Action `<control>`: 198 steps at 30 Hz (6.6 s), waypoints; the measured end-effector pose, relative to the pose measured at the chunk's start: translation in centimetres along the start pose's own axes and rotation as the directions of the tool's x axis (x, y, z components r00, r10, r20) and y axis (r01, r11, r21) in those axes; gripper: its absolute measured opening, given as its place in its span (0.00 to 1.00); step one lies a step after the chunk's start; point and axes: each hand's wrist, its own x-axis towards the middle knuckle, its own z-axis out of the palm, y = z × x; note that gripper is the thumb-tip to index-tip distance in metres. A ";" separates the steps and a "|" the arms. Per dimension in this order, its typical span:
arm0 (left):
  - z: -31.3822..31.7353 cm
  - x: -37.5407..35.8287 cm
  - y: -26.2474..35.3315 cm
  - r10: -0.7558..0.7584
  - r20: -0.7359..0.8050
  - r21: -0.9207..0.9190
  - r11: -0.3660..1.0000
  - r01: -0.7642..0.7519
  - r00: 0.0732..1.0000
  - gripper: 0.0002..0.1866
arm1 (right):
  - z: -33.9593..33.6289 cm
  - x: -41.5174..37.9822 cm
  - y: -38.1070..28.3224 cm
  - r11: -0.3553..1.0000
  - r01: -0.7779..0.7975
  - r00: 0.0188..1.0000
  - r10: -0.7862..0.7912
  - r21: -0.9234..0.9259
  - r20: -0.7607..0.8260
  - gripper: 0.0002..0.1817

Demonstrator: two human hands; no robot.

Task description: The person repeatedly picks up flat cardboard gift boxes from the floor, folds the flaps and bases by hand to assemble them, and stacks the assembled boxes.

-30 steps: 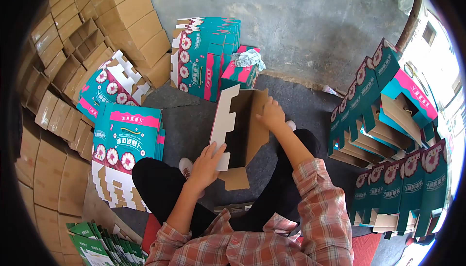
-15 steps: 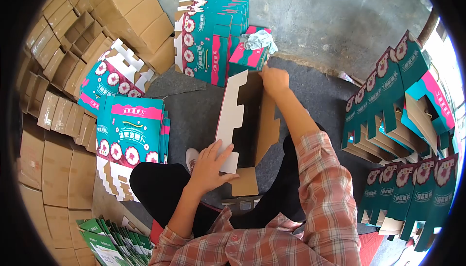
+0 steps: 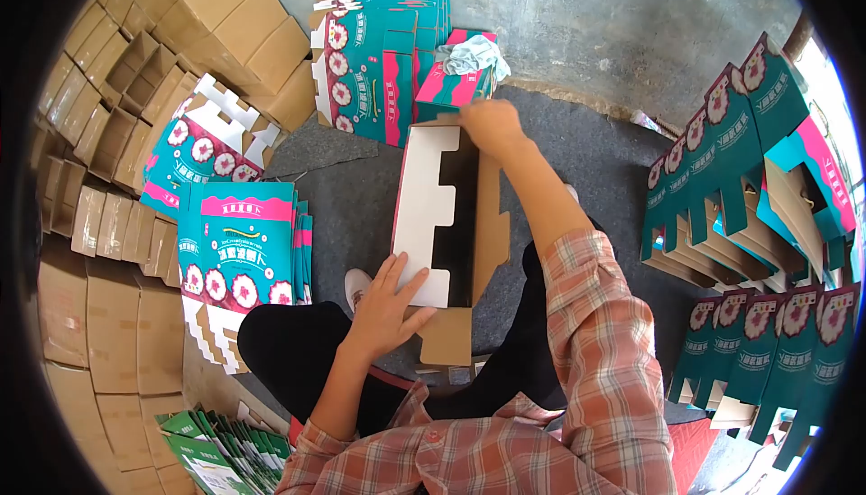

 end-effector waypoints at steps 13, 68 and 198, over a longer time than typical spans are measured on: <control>0.3 -5.2 -0.7 -0.007 0.000 -0.448 0.894 0.006 1.000 0.32 | 1.3 -2.8 -1.1 0.996 -0.092 0.937 0.094 -0.022 0.335 0.26; 5.8 -1.5 -1.1 -0.265 -0.236 0.263 0.909 0.324 0.935 0.29 | 0.9 -9.5 -7.7 0.885 0.412 0.777 -0.466 0.219 0.424 0.33; 5.1 -7.0 -6.9 -0.714 -0.080 -0.676 0.552 0.488 0.696 0.24 | 2.4 -11.5 -1.2 0.999 -0.037 0.655 -0.003 0.037 0.756 0.48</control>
